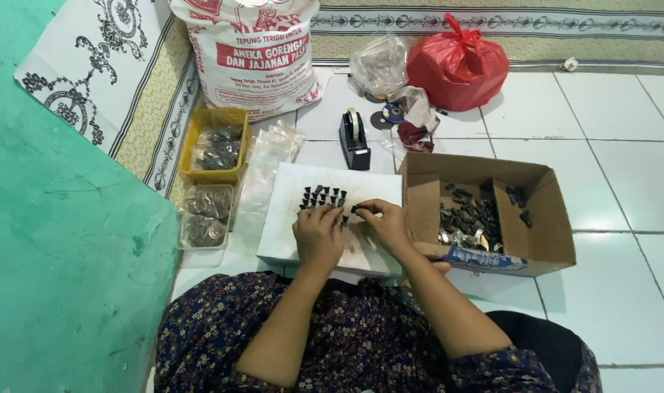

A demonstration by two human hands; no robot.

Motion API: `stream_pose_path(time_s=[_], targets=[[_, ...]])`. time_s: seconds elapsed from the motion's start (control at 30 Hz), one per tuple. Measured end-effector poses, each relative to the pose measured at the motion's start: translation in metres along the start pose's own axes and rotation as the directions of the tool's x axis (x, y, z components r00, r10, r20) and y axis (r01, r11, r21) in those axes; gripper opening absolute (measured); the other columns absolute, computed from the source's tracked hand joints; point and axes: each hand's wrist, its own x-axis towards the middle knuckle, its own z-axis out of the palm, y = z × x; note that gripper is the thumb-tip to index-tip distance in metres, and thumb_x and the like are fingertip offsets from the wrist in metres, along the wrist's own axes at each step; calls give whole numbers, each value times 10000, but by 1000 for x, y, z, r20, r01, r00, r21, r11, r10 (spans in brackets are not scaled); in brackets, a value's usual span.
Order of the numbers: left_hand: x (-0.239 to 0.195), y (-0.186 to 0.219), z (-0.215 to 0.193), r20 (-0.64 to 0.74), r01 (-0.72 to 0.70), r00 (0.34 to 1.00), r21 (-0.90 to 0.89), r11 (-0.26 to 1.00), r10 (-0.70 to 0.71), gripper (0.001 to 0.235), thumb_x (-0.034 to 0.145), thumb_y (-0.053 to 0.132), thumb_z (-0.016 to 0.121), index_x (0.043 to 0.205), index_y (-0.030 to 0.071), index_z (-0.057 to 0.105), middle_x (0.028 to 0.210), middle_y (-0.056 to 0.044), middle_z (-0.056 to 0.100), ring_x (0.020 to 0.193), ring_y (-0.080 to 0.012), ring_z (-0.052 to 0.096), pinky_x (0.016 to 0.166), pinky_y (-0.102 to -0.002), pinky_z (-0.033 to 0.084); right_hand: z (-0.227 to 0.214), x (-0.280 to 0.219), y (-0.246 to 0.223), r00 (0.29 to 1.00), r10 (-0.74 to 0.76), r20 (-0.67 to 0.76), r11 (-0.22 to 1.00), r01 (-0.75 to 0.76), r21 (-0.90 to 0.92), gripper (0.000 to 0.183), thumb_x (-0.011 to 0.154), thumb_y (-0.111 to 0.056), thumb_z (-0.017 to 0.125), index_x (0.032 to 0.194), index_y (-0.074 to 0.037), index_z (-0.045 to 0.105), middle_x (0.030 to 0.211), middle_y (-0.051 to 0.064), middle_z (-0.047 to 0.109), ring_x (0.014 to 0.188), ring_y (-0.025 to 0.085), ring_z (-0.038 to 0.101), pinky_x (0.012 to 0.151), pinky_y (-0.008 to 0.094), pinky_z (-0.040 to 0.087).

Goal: The person is picking up small metal pins from a cardboard box and inserting them into a square grid template on a white block.

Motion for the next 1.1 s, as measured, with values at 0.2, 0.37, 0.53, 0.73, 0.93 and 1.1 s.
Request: stream_pose_path(time_s=[0.2, 0.37, 0.53, 0.73, 0.93, 1.1], targets=[[3, 17, -4, -21, -107, 994, 154, 982, 112, 331, 850, 51, 673, 1164, 142, 727, 1348, -110, 537, 1150, -297, 458, 929, -461, 360, 17, 15, 11, 987, -156, -23, 950, 144, -277, 140, 851, -167, 812, 990, -172, 827, 878, 38, 773, 904, 185, 710, 796, 286, 603], [1, 16, 8, -27, -120, 992, 159, 980, 126, 335, 810, 57, 669, 1132, 130, 727, 1350, -135, 523, 1153, -312, 442, 923, -479, 323, 15, 11, -1, 979, -198, 44, 922, 201, -331, 161, 866, -122, 776, 1022, -124, 811, 915, 80, 765, 957, 225, 691, 828, 319, 601], [2, 28, 6, -79, -132, 986, 166, 977, 147, 309, 815, 58, 641, 1084, 173, 740, 1279, -93, 555, 1088, -275, 454, 882, -432, 311, 11, 7, -3, 977, -210, 36, 936, 211, -280, 198, 836, -62, 772, 1032, -76, 798, 923, 131, 754, 961, 282, 691, 829, 367, 610], [11, 55, 3, -108, -179, 976, 91, 980, 189, 303, 819, 56, 656, 1082, 181, 739, 1241, -60, 585, 1054, -261, 473, 857, -419, 318, -23, 5, -31, 953, -303, 13, 904, 292, -313, 263, 822, -15, 761, 1083, -44, 774, 959, 149, 745, 960, 285, 699, 834, 387, 609], [33, 103, 44, -89, -349, 934, -33, 937, 345, 327, 757, 56, 702, 1061, 171, 746, 1182, -61, 607, 992, -265, 517, 801, -417, 395, -105, 44, 11, 918, -344, -197, 877, 239, -416, 243, 852, -84, 750, 1087, -133, 790, 1009, 122, 730, 975, 318, 710, 853, 436, 595], [47, 142, 121, 178, -335, 903, -281, 899, 392, 203, 785, 67, 718, 983, 53, 761, 999, -147, 643, 1011, -356, 589, 823, -448, 478, -180, 74, 123, 921, 26, -389, 904, -187, -384, 248, 854, -24, 743, 1081, -107, 801, 987, 145, 761, 1010, 353, 716, 895, 442, 585]])
